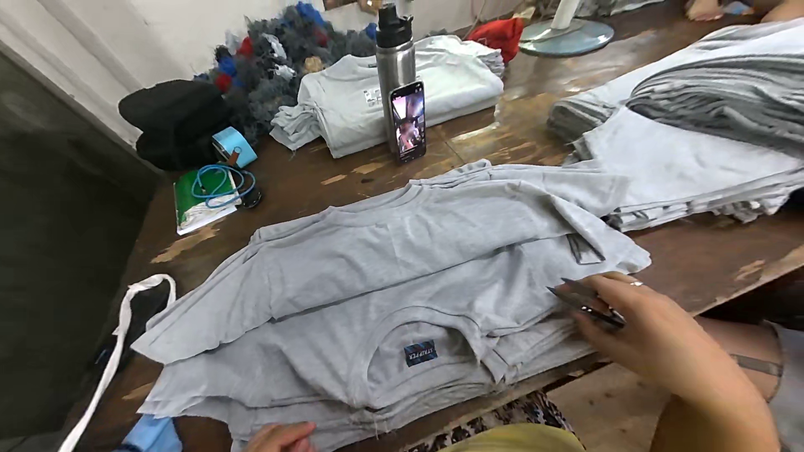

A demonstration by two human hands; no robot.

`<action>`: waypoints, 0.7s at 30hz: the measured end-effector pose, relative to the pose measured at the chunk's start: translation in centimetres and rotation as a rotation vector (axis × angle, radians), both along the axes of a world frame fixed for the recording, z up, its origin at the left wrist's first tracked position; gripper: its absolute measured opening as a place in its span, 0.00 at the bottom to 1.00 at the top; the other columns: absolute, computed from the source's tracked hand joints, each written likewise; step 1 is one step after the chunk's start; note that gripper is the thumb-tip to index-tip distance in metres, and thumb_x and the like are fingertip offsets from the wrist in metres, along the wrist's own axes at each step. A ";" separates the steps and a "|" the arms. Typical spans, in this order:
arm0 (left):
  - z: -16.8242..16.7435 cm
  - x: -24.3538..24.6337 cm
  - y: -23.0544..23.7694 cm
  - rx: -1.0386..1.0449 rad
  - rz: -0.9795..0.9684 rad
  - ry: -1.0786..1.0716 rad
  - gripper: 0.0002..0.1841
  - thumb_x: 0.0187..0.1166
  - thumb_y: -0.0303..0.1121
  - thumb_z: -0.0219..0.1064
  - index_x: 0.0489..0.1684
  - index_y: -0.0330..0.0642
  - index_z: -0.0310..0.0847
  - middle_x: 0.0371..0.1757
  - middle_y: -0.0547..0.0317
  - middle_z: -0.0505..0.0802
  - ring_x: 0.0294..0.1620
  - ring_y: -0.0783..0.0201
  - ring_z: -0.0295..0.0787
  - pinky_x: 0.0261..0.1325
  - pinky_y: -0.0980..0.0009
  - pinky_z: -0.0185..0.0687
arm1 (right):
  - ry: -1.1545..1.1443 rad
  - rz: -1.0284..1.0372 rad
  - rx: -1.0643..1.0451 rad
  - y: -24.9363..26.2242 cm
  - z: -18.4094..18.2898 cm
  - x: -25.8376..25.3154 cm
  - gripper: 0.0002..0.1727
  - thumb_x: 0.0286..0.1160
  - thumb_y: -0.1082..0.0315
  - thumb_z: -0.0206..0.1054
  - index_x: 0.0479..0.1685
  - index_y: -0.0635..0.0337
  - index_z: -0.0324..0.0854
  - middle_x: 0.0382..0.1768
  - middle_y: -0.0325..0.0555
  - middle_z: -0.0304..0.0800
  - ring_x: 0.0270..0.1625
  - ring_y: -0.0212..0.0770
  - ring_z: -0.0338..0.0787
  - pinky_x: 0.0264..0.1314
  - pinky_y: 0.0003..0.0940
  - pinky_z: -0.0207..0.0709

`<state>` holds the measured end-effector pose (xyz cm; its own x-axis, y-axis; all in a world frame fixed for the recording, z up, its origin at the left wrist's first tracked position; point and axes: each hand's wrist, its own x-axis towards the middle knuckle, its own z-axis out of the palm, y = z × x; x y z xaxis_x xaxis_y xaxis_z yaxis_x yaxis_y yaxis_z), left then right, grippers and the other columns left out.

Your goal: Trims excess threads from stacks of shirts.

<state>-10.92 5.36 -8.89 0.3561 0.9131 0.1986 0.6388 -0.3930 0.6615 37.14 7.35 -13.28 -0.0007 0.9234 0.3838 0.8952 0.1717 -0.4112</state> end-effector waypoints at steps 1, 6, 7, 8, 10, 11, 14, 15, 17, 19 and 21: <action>-0.3 0.3 0.4 0.025 -0.001 -0.002 0.13 0.86 0.31 0.62 0.48 0.28 0.87 0.41 0.46 0.94 0.47 0.67 0.92 0.60 0.72 0.85 | -0.008 -0.014 -0.009 0.0 -0.2 0.3 0.15 0.58 0.62 0.66 0.39 0.63 0.86 0.33 0.52 0.89 0.41 0.59 0.89 0.40 0.58 0.79; -0.9 2.5 1.1 0.009 0.000 0.014 0.12 0.85 0.30 0.62 0.44 0.29 0.89 0.40 0.49 0.97 0.53 0.63 0.94 0.75 0.59 0.77 | -0.045 0.008 -0.005 0.7 -1.2 0.9 0.07 0.55 0.67 0.64 0.27 0.61 0.82 0.25 0.49 0.84 0.37 0.58 0.88 0.38 0.56 0.77; -0.9 2.6 1.2 -0.006 -0.008 0.021 0.13 0.85 0.30 0.61 0.45 0.28 0.89 0.40 0.47 0.97 0.51 0.62 0.94 0.72 0.60 0.80 | -0.037 0.023 0.004 0.8 -1.2 1.1 0.07 0.55 0.67 0.63 0.27 0.61 0.82 0.24 0.48 0.83 0.34 0.56 0.87 0.36 0.55 0.76; -0.9 2.6 1.2 -0.015 -0.011 0.021 0.13 0.85 0.30 0.61 0.46 0.28 0.89 0.41 0.46 0.96 0.50 0.61 0.95 0.68 0.62 0.83 | -0.019 0.037 0.013 0.9 -1.1 1.3 0.07 0.55 0.68 0.63 0.27 0.61 0.82 0.24 0.47 0.82 0.33 0.54 0.85 0.35 0.54 0.75; -0.9 2.3 1.3 -0.019 -0.015 0.012 0.13 0.85 0.30 0.62 0.46 0.27 0.89 0.44 0.42 0.96 0.49 0.63 0.95 0.62 0.68 0.87 | 0.031 0.039 0.051 1.1 -0.9 1.7 0.09 0.57 0.66 0.62 0.30 0.61 0.85 0.26 0.48 0.84 0.33 0.52 0.85 0.36 0.53 0.76; -0.8 2.2 1.3 -0.020 -0.014 0.020 0.13 0.85 0.31 0.63 0.46 0.28 0.89 0.45 0.42 0.96 0.52 0.62 0.95 0.64 0.68 0.87 | 0.067 0.036 0.080 1.2 -0.6 1.9 0.11 0.61 0.65 0.62 0.34 0.62 0.86 0.28 0.48 0.86 0.34 0.50 0.85 0.37 0.51 0.77; -0.5 2.1 1.4 -0.005 0.001 0.077 0.13 0.84 0.31 0.63 0.45 0.31 0.92 0.43 0.46 0.97 0.52 0.56 0.92 0.63 0.62 0.83 | 0.180 0.016 0.228 1.6 0.8 2.7 0.14 0.71 0.63 0.62 0.41 0.66 0.86 0.32 0.48 0.88 0.29 0.31 0.78 0.30 0.29 0.71; -0.4 2.2 1.4 -0.005 0.002 0.094 0.13 0.84 0.31 0.63 0.46 0.31 0.92 0.43 0.47 0.97 0.51 0.55 0.93 0.63 0.61 0.83 | 0.242 0.019 0.275 2.1 1.4 2.9 0.15 0.74 0.63 0.62 0.42 0.69 0.84 0.33 0.48 0.88 0.29 0.25 0.75 0.30 0.21 0.67; -0.4 2.4 1.6 -0.017 -0.004 0.107 0.13 0.84 0.32 0.63 0.49 0.31 0.91 0.45 0.45 0.97 0.51 0.55 0.93 0.62 0.60 0.85 | 0.392 0.005 0.326 3.3 2.0 3.1 0.16 0.78 0.62 0.64 0.44 0.71 0.81 0.36 0.43 0.88 0.30 0.18 0.77 0.32 0.14 0.72; -0.5 2.5 2.1 -0.018 -0.018 0.080 0.14 0.83 0.34 0.66 0.52 0.30 0.89 0.49 0.44 0.96 0.56 0.55 0.93 0.67 0.58 0.84 | 0.523 -0.036 0.356 5.2 2.5 3.1 0.13 0.77 0.63 0.64 0.44 0.68 0.79 0.38 0.38 0.89 0.31 0.19 0.85 0.36 0.19 0.83; -0.5 2.5 3.1 0.022 -0.008 0.113 0.17 0.83 0.38 0.66 0.55 0.33 0.89 0.52 0.48 0.96 0.63 0.51 0.91 0.74 0.49 0.79 | 0.535 -0.077 0.363 7.7 3.4 3.1 0.11 0.77 0.65 0.63 0.45 0.66 0.78 0.38 0.38 0.87 0.32 0.22 0.87 0.39 0.25 0.87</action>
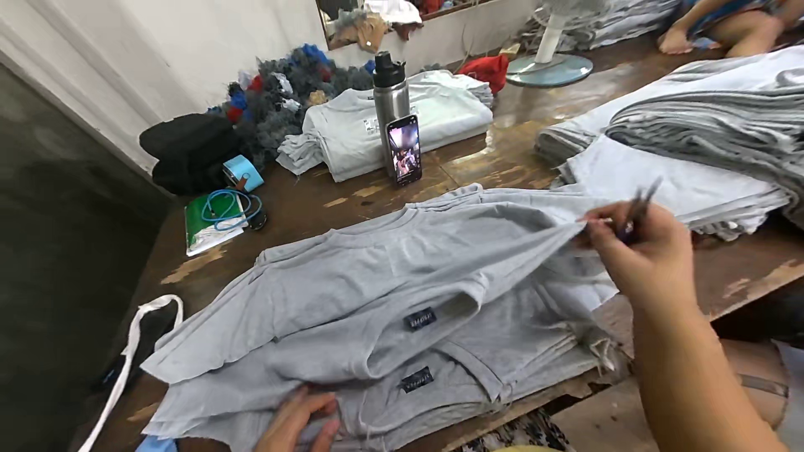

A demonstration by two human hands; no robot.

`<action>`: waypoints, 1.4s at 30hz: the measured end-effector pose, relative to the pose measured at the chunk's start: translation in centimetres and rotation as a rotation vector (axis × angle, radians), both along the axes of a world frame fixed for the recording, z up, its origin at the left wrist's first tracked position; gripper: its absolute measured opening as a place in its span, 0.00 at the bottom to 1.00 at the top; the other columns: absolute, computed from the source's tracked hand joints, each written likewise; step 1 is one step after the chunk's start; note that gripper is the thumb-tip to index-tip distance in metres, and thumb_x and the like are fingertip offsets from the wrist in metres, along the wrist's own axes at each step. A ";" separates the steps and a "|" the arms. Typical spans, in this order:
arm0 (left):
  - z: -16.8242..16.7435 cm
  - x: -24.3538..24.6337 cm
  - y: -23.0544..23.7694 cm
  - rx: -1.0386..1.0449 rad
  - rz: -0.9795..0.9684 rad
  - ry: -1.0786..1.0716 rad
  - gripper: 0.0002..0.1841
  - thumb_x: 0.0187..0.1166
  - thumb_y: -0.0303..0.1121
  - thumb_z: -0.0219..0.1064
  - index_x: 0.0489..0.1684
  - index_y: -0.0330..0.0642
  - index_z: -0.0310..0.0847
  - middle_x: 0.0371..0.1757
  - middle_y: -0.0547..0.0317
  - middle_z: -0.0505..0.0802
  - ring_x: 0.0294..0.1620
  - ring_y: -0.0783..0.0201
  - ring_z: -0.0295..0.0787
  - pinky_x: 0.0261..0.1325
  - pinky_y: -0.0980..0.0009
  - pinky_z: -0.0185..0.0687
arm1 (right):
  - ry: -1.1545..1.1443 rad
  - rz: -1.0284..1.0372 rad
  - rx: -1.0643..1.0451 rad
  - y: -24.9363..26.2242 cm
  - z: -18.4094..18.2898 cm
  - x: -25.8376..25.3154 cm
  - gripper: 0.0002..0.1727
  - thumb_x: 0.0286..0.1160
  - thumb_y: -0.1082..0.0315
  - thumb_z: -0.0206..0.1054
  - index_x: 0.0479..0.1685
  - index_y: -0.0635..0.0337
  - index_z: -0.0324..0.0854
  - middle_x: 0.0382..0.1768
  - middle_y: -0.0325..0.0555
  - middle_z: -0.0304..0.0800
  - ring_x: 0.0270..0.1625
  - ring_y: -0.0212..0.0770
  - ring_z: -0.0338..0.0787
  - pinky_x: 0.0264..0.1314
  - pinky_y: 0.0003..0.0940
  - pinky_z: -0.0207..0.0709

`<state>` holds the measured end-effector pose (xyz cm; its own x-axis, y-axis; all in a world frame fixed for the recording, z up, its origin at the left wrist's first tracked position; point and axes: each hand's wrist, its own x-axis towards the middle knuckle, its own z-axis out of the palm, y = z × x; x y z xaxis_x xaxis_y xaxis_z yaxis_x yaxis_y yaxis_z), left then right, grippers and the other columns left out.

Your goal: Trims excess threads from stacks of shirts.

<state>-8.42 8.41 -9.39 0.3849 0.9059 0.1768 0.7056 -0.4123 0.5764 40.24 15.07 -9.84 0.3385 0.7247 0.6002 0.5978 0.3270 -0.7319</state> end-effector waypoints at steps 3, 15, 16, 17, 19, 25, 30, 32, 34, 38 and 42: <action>0.7 0.4 2.5 0.126 0.099 0.234 0.25 0.81 0.52 0.61 0.66 0.44 0.89 0.71 0.45 0.89 0.81 0.20 0.67 0.74 0.13 0.46 | -0.122 -0.066 -0.036 4.8 1.1 0.0 0.13 0.80 0.68 0.61 0.49 0.74 0.78 0.34 0.54 0.83 0.30 0.39 0.81 0.36 0.40 0.79; -1.0 -1.0 11.6 0.311 0.397 0.522 0.48 0.73 0.74 0.52 0.90 0.50 0.66 0.91 0.25 0.57 0.90 0.15 0.37 0.74 0.10 0.26 | -0.288 0.027 -0.332 9.0 -2.5 -0.1 0.11 0.77 0.72 0.69 0.45 0.75 0.80 0.52 0.69 0.81 0.51 0.63 0.85 0.53 0.61 0.78; -0.6 -0.1 10.9 0.356 0.373 0.509 0.51 0.70 0.77 0.51 0.87 0.48 0.70 0.89 0.23 0.59 0.89 0.14 0.38 0.74 0.10 0.27 | -0.302 0.052 -0.330 7.9 -2.2 -0.3 0.11 0.76 0.72 0.70 0.46 0.75 0.80 0.55 0.69 0.79 0.52 0.62 0.85 0.53 0.61 0.79; -0.3 1.1 9.9 0.392 0.318 0.485 0.50 0.69 0.77 0.53 0.84 0.45 0.74 0.87 0.24 0.65 0.88 0.14 0.44 0.75 0.11 0.31 | -0.308 0.083 -0.352 6.4 -1.9 -0.7 0.11 0.75 0.72 0.70 0.45 0.74 0.79 0.55 0.68 0.78 0.51 0.61 0.85 0.51 0.60 0.80; 0.1 4.3 7.1 0.405 0.158 0.432 0.41 0.75 0.69 0.57 0.76 0.44 0.82 0.75 0.35 0.84 0.79 0.24 0.72 0.74 0.22 0.60 | -0.306 0.203 -0.427 3.0 -1.8 -1.5 0.12 0.77 0.67 0.69 0.42 0.71 0.80 0.47 0.63 0.79 0.42 0.54 0.84 0.43 0.54 0.81; -4.3 14.9 -0.5 0.204 -0.325 0.199 0.39 0.65 0.66 0.72 0.78 0.59 0.81 0.65 0.50 0.93 0.72 0.45 0.87 0.68 0.39 0.81 | -0.167 0.671 -0.523 -5.7 -5.1 -4.5 0.18 0.83 0.51 0.61 0.39 0.58 0.79 0.25 0.37 0.76 0.26 0.28 0.74 0.28 0.28 0.69; -5.0 18.1 -1.8 0.115 -0.314 -0.334 0.43 0.73 0.50 0.74 0.82 0.27 0.67 0.55 0.46 0.95 0.58 0.59 0.91 0.70 0.58 0.80 | 0.122 0.621 -0.170 -8.4 -5.7 -6.0 0.14 0.86 0.55 0.63 0.34 0.50 0.71 0.29 0.30 0.74 0.32 0.17 0.73 0.35 0.13 0.67; -4.8 17.7 -1.2 -0.141 -0.369 -0.696 0.47 0.73 0.34 0.73 0.91 0.25 0.47 0.71 0.42 0.86 0.71 0.65 0.85 0.77 0.64 0.78 | 0.090 0.643 -0.130 -9.1 -4.7 -6.8 0.14 0.87 0.55 0.62 0.35 0.52 0.70 0.29 0.33 0.73 0.32 0.19 0.74 0.36 0.15 0.68; -4.8 17.4 -0.2 -0.305 -0.445 -0.941 0.50 0.68 0.23 0.69 0.93 0.30 0.38 0.76 0.51 0.84 0.75 0.67 0.81 0.78 0.63 0.78 | -0.028 0.638 -0.147 -9.7 -4.2 -7.2 0.15 0.86 0.54 0.63 0.37 0.54 0.69 0.31 0.38 0.74 0.34 0.24 0.76 0.38 0.18 0.71; -5.7 17.9 0.8 -0.327 -0.374 -1.125 0.39 0.62 0.10 0.64 0.82 0.39 0.66 0.70 0.66 0.89 0.66 0.72 0.87 0.70 0.69 0.84 | -0.213 0.579 -0.208 -9.7 -4.9 -7.9 0.18 0.84 0.50 0.62 0.40 0.57 0.72 0.30 0.41 0.75 0.31 0.29 0.76 0.34 0.21 0.73; -6.1 18.6 0.3 -0.263 -0.243 -1.136 0.27 0.69 0.14 0.69 0.67 0.50 0.83 0.61 0.73 0.93 0.58 0.77 0.90 0.63 0.76 0.87 | -0.344 0.435 -0.206 -9.4 -6.0 -9.0 0.23 0.84 0.43 0.60 0.38 0.57 0.75 0.26 0.40 0.76 0.26 0.30 0.75 0.27 0.22 0.71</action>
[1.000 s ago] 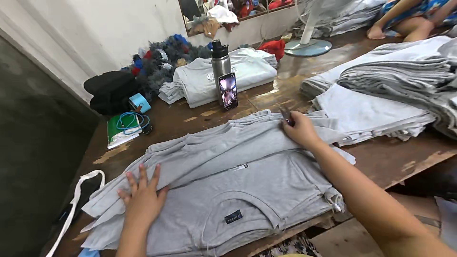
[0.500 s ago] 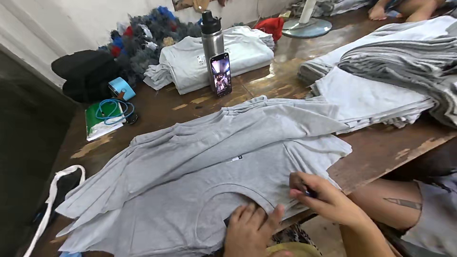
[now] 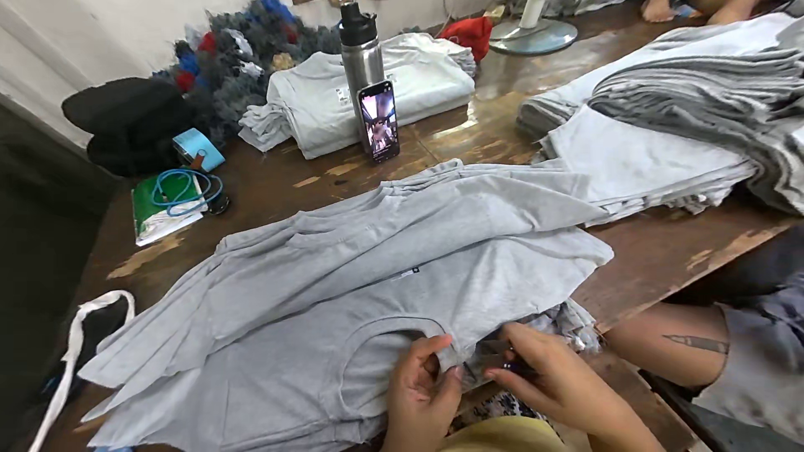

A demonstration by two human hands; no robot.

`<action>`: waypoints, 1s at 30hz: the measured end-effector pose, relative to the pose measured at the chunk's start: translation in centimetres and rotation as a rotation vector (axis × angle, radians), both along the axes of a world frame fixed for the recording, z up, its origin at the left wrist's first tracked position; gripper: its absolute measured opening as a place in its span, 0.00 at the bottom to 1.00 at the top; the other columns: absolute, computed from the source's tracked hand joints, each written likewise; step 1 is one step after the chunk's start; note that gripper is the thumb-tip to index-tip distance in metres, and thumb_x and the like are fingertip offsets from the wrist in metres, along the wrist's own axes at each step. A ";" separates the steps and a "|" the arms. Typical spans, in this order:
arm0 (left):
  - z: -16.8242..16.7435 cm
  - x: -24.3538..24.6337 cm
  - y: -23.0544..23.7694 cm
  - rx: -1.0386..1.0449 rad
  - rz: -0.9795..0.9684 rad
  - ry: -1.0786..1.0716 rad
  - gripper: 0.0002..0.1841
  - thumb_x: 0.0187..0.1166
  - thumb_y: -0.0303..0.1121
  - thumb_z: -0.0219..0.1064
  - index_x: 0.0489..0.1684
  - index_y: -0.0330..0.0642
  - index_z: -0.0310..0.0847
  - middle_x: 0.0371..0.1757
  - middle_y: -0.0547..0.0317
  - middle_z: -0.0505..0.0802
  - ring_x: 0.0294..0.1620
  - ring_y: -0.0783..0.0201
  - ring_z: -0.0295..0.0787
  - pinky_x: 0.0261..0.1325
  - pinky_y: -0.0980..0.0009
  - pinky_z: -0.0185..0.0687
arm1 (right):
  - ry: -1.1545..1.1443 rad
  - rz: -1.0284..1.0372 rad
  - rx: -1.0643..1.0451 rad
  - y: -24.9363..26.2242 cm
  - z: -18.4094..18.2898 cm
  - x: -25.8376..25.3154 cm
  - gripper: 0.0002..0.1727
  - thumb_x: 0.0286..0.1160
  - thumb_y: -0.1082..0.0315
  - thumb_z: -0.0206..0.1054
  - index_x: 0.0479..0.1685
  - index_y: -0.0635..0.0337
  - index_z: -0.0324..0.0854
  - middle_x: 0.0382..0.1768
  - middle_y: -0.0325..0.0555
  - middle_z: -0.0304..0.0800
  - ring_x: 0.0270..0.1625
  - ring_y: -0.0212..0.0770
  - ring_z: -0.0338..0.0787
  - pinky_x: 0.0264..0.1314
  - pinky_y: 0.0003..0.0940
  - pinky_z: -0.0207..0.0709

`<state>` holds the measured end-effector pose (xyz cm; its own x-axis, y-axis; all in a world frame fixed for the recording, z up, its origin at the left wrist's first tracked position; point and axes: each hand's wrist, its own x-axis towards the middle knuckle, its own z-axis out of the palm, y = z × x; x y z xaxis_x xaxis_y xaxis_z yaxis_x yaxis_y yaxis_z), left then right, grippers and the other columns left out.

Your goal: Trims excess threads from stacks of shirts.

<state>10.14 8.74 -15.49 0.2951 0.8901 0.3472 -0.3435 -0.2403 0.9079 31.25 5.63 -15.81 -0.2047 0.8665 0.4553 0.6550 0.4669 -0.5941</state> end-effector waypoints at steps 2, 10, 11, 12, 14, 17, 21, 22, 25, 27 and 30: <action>-0.1 0.2 -0.1 0.007 0.068 0.030 0.21 0.70 0.21 0.75 0.60 0.54 0.89 0.55 0.75 0.93 0.54 0.80 0.90 0.60 0.79 0.87 | -0.025 -0.012 0.013 -0.1 0.0 -0.1 0.24 0.85 0.43 0.59 0.35 0.56 0.75 0.25 0.40 0.75 0.25 0.30 0.74 0.27 0.22 0.70; -0.4 0.4 -0.3 0.014 0.063 -0.011 0.04 0.76 0.34 0.74 0.44 0.54 0.91 0.51 0.73 0.92 0.55 0.81 0.87 0.58 0.83 0.84 | -0.185 -0.067 0.089 0.0 -0.1 -0.3 0.24 0.84 0.44 0.57 0.27 0.52 0.74 0.21 0.40 0.76 0.22 0.37 0.76 0.21 0.31 0.70; -0.4 0.2 -0.4 0.020 0.042 -0.018 0.04 0.77 0.35 0.74 0.44 0.55 0.91 0.52 0.74 0.92 0.56 0.81 0.86 0.59 0.83 0.84 | -0.198 -0.070 0.096 -0.1 0.0 -0.4 0.24 0.85 0.43 0.56 0.27 0.52 0.74 0.21 0.40 0.75 0.22 0.37 0.77 0.22 0.32 0.70; -0.4 0.1 -0.5 0.026 0.026 -0.019 0.04 0.77 0.35 0.74 0.44 0.54 0.91 0.53 0.74 0.92 0.57 0.81 0.86 0.60 0.83 0.84 | -0.210 -0.070 0.101 -0.1 0.1 -0.6 0.25 0.85 0.42 0.54 0.28 0.52 0.74 0.20 0.39 0.75 0.21 0.38 0.78 0.22 0.32 0.71; -0.5 -0.2 -0.6 0.040 0.002 -0.008 0.04 0.78 0.35 0.73 0.45 0.53 0.91 0.54 0.73 0.91 0.57 0.81 0.86 0.60 0.83 0.84 | -0.232 -0.062 0.112 -0.2 0.1 -0.8 0.25 0.86 0.43 0.53 0.28 0.51 0.74 0.18 0.39 0.74 0.20 0.38 0.77 0.21 0.33 0.70; -0.5 -0.4 -0.6 0.049 -0.011 -0.004 0.03 0.79 0.36 0.72 0.44 0.53 0.90 0.53 0.73 0.91 0.57 0.81 0.86 0.60 0.82 0.84 | -0.253 -0.061 0.123 -0.2 0.2 -0.9 0.24 0.88 0.45 0.51 0.27 0.51 0.73 0.17 0.38 0.72 0.19 0.38 0.76 0.20 0.33 0.69; -0.5 -0.5 -0.7 0.028 -0.018 0.000 0.04 0.81 0.36 0.70 0.46 0.53 0.88 0.48 0.74 0.91 0.52 0.83 0.87 0.56 0.84 0.85 | -0.276 -0.085 0.141 -0.3 0.0 -1.1 0.25 0.89 0.46 0.49 0.26 0.51 0.74 0.15 0.38 0.73 0.18 0.38 0.76 0.18 0.33 0.68; -0.4 -0.5 -0.7 0.023 -0.019 -0.004 0.04 0.82 0.36 0.69 0.47 0.53 0.87 0.48 0.75 0.91 0.52 0.83 0.87 0.56 0.84 0.85 | -0.280 -0.092 0.147 -0.3 -0.1 -1.1 0.25 0.89 0.46 0.49 0.25 0.51 0.74 0.15 0.38 0.73 0.17 0.38 0.77 0.18 0.34 0.68; -0.5 -0.5 -0.8 0.012 -0.021 -0.043 0.07 0.81 0.38 0.70 0.52 0.55 0.88 0.50 0.77 0.91 0.54 0.84 0.87 0.58 0.84 0.84 | -0.283 -0.102 0.161 -0.3 -0.3 -1.3 0.25 0.89 0.47 0.49 0.25 0.51 0.74 0.15 0.38 0.72 0.17 0.38 0.75 0.18 0.33 0.66; -0.6 -0.5 -0.8 0.006 -0.024 -0.076 0.12 0.78 0.39 0.73 0.56 0.55 0.86 0.52 0.77 0.91 0.55 0.83 0.87 0.61 0.83 0.84 | -0.284 -0.109 0.169 -0.3 -0.4 -1.3 0.25 0.90 0.46 0.48 0.25 0.51 0.73 0.14 0.37 0.71 0.16 0.38 0.74 0.18 0.32 0.65; -0.7 -0.2 -0.8 -0.014 -0.003 -0.087 0.16 0.72 0.38 0.78 0.57 0.56 0.85 0.52 0.76 0.91 0.54 0.82 0.88 0.61 0.81 0.84 | -0.288 -0.123 0.175 -0.3 -0.3 -1.4 0.25 0.89 0.45 0.48 0.25 0.51 0.73 0.15 0.38 0.71 0.17 0.38 0.75 0.18 0.32 0.66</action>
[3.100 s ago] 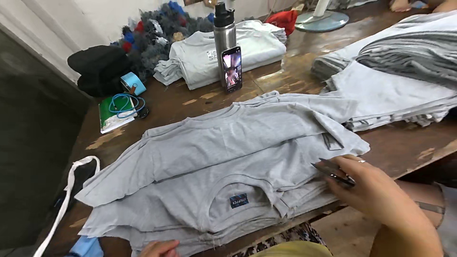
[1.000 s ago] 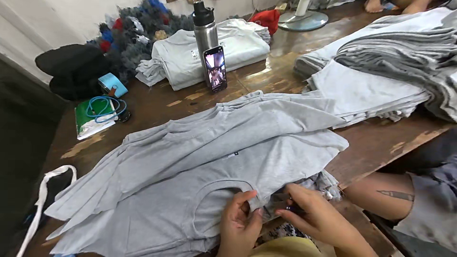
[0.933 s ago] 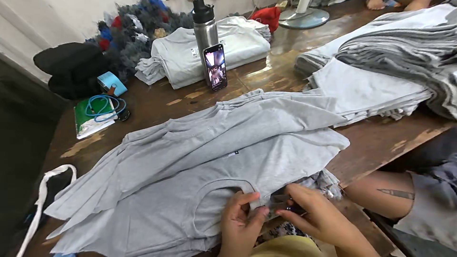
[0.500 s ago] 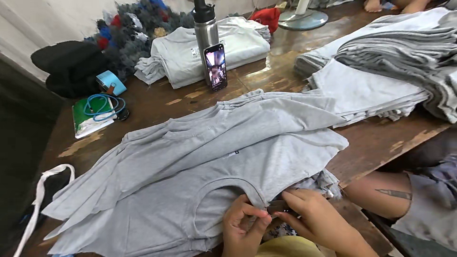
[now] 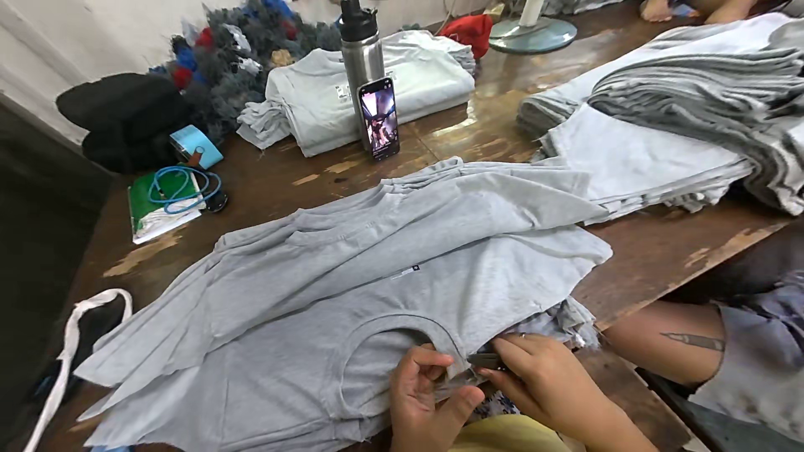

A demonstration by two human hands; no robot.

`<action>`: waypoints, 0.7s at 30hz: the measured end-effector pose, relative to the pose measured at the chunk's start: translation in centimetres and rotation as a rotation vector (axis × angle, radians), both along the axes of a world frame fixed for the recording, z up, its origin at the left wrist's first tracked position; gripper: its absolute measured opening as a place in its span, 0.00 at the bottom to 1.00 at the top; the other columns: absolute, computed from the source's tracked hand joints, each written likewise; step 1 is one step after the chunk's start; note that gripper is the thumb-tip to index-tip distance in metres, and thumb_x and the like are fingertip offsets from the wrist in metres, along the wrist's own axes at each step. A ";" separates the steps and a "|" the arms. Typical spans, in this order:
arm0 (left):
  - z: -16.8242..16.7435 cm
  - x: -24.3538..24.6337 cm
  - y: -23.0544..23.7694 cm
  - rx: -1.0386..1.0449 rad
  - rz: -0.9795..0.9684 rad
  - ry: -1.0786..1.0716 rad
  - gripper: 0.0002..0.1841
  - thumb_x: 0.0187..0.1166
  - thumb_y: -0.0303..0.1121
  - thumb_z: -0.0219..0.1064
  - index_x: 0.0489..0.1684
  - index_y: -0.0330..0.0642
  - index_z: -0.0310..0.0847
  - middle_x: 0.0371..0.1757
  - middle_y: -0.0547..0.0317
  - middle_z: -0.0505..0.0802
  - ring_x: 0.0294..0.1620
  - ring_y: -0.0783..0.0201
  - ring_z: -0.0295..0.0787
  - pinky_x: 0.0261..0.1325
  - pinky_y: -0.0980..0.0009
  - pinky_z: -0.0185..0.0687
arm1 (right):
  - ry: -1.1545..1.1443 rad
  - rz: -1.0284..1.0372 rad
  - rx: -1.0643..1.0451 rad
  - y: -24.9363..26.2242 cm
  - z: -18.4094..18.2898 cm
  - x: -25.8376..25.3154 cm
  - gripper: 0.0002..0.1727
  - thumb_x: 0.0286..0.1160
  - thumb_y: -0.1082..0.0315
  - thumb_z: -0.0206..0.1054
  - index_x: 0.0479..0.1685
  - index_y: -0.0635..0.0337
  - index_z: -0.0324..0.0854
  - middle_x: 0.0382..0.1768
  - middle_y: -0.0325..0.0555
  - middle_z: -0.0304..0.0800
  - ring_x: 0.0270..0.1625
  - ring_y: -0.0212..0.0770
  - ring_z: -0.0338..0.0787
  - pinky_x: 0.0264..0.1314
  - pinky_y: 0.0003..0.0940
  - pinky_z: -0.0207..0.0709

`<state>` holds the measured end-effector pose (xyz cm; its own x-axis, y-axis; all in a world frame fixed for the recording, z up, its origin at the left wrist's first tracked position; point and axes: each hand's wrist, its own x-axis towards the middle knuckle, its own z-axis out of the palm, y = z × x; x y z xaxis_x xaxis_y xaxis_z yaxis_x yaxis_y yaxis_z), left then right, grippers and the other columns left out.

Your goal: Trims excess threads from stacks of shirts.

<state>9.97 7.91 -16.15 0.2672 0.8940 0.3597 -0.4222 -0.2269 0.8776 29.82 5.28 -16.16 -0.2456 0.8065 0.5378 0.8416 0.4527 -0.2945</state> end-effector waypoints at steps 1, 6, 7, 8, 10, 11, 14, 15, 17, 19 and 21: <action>0.0 0.1 0.0 -0.003 0.007 0.000 0.17 0.71 0.37 0.79 0.57 0.56 0.85 0.52 0.75 0.92 0.54 0.81 0.88 0.61 0.81 0.85 | 0.000 -0.001 0.003 0.0 0.0 0.0 0.25 0.89 0.45 0.48 0.25 0.51 0.73 0.15 0.38 0.71 0.17 0.38 0.75 0.18 0.32 0.66; 0.0 0.3 -0.2 -0.011 0.041 0.020 0.16 0.69 0.34 0.81 0.53 0.55 0.86 0.49 0.74 0.91 0.52 0.80 0.89 0.60 0.79 0.86 | 0.010 0.004 0.017 0.0 -0.4 -0.2 0.25 0.90 0.47 0.48 0.25 0.51 0.73 0.15 0.38 0.72 0.18 0.38 0.76 0.19 0.32 0.66; 0.1 0.4 -0.2 -0.012 0.054 0.028 0.16 0.68 0.34 0.82 0.52 0.56 0.86 0.48 0.75 0.91 0.51 0.81 0.89 0.59 0.80 0.87 | 0.012 0.005 0.018 0.1 -0.4 -0.2 0.25 0.90 0.47 0.48 0.24 0.51 0.73 0.15 0.38 0.72 0.17 0.38 0.75 0.18 0.32 0.66; 0.1 0.5 -0.2 -0.015 0.071 0.038 0.17 0.66 0.34 0.83 0.52 0.56 0.86 0.48 0.75 0.92 0.51 0.81 0.89 0.58 0.80 0.87 | 0.013 0.007 0.018 0.1 -0.4 -0.2 0.25 0.90 0.47 0.48 0.24 0.51 0.73 0.15 0.37 0.71 0.17 0.38 0.75 0.18 0.32 0.65; 0.3 0.8 -0.2 -0.027 0.108 0.055 0.19 0.64 0.30 0.83 0.53 0.55 0.86 0.49 0.74 0.93 0.49 0.79 0.92 0.56 0.79 0.90 | 0.026 0.017 0.012 0.0 -0.3 0.0 0.24 0.90 0.48 0.48 0.25 0.51 0.73 0.15 0.38 0.71 0.17 0.37 0.75 0.19 0.32 0.65; 0.3 0.9 -0.2 -0.034 0.122 0.058 0.20 0.64 0.25 0.82 0.53 0.52 0.87 0.50 0.72 0.94 0.49 0.77 0.93 0.55 0.77 0.91 | 0.038 0.021 0.005 0.0 -0.3 0.1 0.25 0.90 0.47 0.47 0.25 0.51 0.72 0.15 0.38 0.71 0.18 0.37 0.75 0.19 0.32 0.66; 0.4 0.8 -0.2 -0.045 0.129 0.083 0.14 0.69 0.23 0.78 0.50 0.48 0.91 0.48 0.70 0.93 0.48 0.77 0.92 0.54 0.78 0.90 | 0.089 0.029 -0.018 -0.2 -0.2 0.5 0.26 0.91 0.46 0.46 0.26 0.53 0.73 0.16 0.39 0.71 0.19 0.37 0.75 0.21 0.31 0.68; 0.5 0.6 -0.1 -0.049 0.121 0.083 0.11 0.72 0.24 0.76 0.48 0.48 0.92 0.46 0.70 0.93 0.47 0.79 0.91 0.53 0.80 0.89 | 0.094 0.028 -0.024 -0.2 -0.2 0.5 0.26 0.91 0.46 0.47 0.27 0.53 0.73 0.16 0.39 0.71 0.19 0.36 0.75 0.21 0.31 0.68; 0.6 0.4 0.0 -0.048 0.101 0.078 0.07 0.76 0.28 0.74 0.47 0.49 0.92 0.44 0.72 0.92 0.46 0.81 0.89 0.52 0.83 0.87 | 0.094 0.027 -0.027 -0.3 -0.2 0.5 0.26 0.91 0.45 0.48 0.27 0.52 0.73 0.16 0.38 0.71 0.19 0.36 0.75 0.21 0.31 0.68; 0.6 0.2 0.0 -0.053 0.066 0.058 0.05 0.79 0.32 0.71 0.47 0.50 0.91 0.45 0.73 0.92 0.47 0.82 0.88 0.53 0.83 0.86 | 0.084 0.034 -0.026 -0.4 -0.1 0.5 0.26 0.90 0.44 0.48 0.27 0.52 0.73 0.17 0.39 0.71 0.20 0.37 0.75 0.22 0.31 0.69; 0.5 -0.1 0.0 -0.055 0.026 0.043 0.05 0.81 0.35 0.69 0.46 0.51 0.90 0.47 0.73 0.92 0.48 0.83 0.87 0.54 0.84 0.85 | 0.076 0.044 -0.028 -0.4 -0.1 0.4 0.26 0.91 0.44 0.48 0.27 0.52 0.73 0.17 0.39 0.72 0.20 0.37 0.76 0.22 0.32 0.70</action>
<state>9.85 7.94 -15.62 0.2577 0.9190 0.2984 -0.3782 -0.1883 0.9064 30.20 4.88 -16.26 -0.2406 0.8107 0.5337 0.7957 0.4796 -0.3698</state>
